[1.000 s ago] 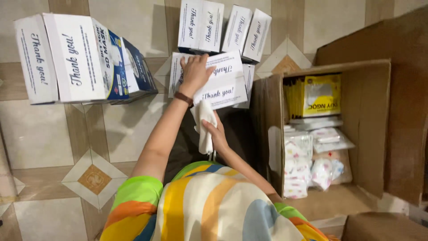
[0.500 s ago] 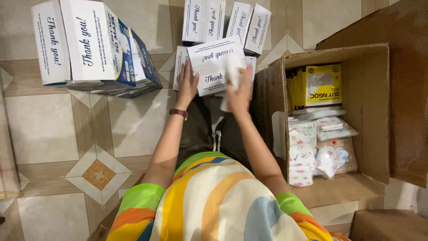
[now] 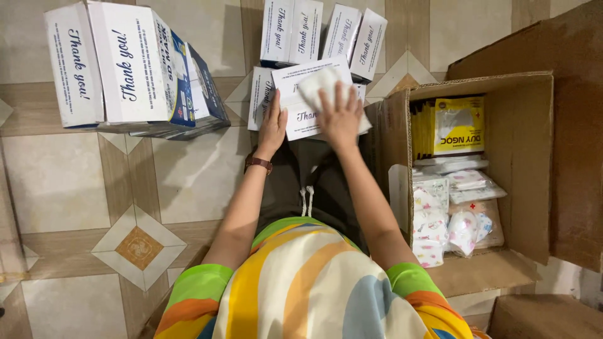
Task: The person packs yellow face mask packages into small white boxes labeled 'Thank you!' and places them into a larger cardboard box. They repeatedly pick up a mask package, wipe it with a white cloth, and place it inside a small box before stacking the small boxes.
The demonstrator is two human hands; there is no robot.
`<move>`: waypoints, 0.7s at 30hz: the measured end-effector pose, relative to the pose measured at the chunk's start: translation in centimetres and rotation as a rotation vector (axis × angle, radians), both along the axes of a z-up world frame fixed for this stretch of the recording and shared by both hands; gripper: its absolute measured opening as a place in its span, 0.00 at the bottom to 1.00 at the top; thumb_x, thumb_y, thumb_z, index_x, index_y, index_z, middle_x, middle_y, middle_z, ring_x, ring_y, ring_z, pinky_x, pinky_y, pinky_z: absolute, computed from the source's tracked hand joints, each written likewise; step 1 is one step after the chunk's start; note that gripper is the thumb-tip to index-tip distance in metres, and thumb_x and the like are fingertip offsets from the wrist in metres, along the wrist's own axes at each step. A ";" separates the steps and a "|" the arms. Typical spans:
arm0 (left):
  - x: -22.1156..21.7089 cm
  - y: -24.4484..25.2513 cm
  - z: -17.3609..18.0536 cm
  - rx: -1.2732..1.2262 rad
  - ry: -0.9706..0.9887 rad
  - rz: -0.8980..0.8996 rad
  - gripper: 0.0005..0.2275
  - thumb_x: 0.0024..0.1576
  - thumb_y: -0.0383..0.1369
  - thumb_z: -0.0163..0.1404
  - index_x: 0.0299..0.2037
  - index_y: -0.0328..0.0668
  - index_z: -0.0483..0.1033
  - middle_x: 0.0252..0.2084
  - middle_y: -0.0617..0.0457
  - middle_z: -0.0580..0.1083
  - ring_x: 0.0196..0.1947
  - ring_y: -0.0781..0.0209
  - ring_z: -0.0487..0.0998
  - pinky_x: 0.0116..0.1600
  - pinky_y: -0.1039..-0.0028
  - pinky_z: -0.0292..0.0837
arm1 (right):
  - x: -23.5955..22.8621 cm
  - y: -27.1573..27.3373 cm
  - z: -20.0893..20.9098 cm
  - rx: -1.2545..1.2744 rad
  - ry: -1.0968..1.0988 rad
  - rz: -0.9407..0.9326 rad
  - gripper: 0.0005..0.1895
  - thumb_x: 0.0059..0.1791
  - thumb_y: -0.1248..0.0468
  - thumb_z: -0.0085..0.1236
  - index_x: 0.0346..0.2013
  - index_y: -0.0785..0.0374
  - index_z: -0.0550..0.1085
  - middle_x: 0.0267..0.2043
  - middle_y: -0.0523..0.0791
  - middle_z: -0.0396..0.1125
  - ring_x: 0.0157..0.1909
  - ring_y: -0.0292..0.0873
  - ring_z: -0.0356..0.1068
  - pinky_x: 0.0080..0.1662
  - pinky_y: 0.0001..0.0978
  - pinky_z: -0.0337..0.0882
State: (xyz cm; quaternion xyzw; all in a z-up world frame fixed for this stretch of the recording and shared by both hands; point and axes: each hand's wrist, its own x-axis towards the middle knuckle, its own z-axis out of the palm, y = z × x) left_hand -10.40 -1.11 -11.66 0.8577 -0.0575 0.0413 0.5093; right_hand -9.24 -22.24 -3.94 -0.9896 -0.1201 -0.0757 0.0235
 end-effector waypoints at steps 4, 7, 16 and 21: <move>-0.2 -0.2 1.8 -0.022 0.006 -0.004 0.25 0.71 0.37 0.41 0.78 0.50 0.47 0.75 0.41 0.59 0.75 0.42 0.61 0.71 0.60 0.64 | 2.3 -3.0 -1.3 0.030 0.218 -0.158 0.27 0.54 0.47 0.49 0.69 0.42 0.65 0.77 0.51 0.48 0.72 0.69 0.48 0.62 0.71 0.56; -0.1 0.0 1.8 0.019 0.043 0.011 0.25 0.70 0.37 0.42 0.77 0.51 0.49 0.74 0.40 0.61 0.73 0.41 0.64 0.68 0.60 0.67 | 4.0 -3.1 -2.4 0.252 0.054 -0.172 0.19 0.68 0.55 0.45 0.76 0.40 0.62 0.77 0.46 0.55 0.79 0.66 0.54 0.64 0.53 0.66; 0.5 0.0 0.3 0.163 0.239 0.019 0.26 0.70 0.35 0.44 0.77 0.52 0.48 0.71 0.41 0.68 0.65 0.41 0.72 0.64 0.56 0.71 | 5.1 4.5 -2.5 -0.071 -0.115 0.172 0.35 0.54 0.56 0.53 0.76 0.41 0.56 0.78 0.51 0.49 0.68 0.61 0.61 0.62 0.58 0.65; 0.0 -0.2 1.5 0.179 -0.024 -0.009 0.30 0.68 0.36 0.45 0.78 0.55 0.43 0.63 0.40 0.71 0.59 0.37 0.76 0.56 0.53 0.75 | 8.2 -3.2 0.4 -0.103 0.195 -0.209 0.25 0.58 0.52 0.47 0.71 0.46 0.64 0.73 0.54 0.55 0.65 0.68 0.60 0.57 0.65 0.67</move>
